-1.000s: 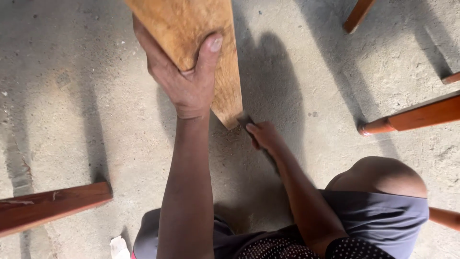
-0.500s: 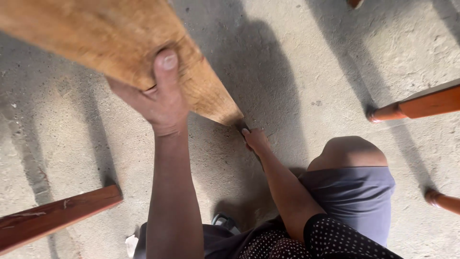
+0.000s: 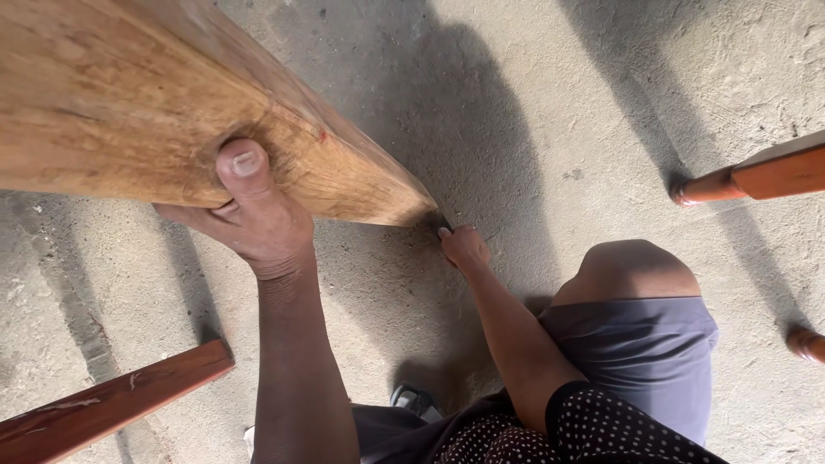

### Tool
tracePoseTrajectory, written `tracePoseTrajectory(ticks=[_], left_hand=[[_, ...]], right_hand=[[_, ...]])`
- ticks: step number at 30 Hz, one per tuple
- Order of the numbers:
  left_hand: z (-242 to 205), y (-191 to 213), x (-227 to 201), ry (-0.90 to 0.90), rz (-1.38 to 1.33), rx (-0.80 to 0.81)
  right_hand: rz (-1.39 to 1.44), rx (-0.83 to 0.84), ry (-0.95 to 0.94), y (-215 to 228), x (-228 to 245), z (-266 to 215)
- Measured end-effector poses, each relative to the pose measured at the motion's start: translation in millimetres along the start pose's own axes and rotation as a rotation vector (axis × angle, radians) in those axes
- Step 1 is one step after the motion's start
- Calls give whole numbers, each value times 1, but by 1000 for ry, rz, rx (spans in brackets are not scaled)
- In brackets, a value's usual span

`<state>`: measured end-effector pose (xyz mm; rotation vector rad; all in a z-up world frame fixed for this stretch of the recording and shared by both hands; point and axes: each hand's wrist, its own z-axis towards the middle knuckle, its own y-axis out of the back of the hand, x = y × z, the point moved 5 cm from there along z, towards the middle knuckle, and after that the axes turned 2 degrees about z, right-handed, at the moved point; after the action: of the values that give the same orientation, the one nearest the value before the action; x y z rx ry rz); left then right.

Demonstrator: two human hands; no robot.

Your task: The person scrapes a wooden table leg using a hand tool in a workshop.

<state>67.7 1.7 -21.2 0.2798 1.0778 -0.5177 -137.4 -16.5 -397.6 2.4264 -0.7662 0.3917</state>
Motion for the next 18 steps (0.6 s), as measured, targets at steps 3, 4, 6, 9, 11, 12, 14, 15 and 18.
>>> tracePoseTrajectory(ticks=[3,4,6,9,11,12,14,15,18], left_hand=[[1,5,3,2,43,9],[0,4,1,1,46,12],[-1,1,-4,-24,60,15],[2,-4,-4,-72,14,36],[-1,2,8,-99,23,36],[-2,4,13,-126,28,40],[3,-4,9,-178,17,49],[2,-8,7,-220,21,65],[3,-17,-6,-269,34,91]], right_hand=[[-31,46,-46,-4,2,3],[-27,49,-47,-4,3,2],[-13,40,-33,-4,3,-2],[-18,-117,76,-5,-1,7],[6,-139,120,3,2,-5],[33,-164,164,9,4,-12],[17,-144,155,27,19,-30],[2,-109,134,33,21,-41],[-29,-115,148,47,28,-57]])
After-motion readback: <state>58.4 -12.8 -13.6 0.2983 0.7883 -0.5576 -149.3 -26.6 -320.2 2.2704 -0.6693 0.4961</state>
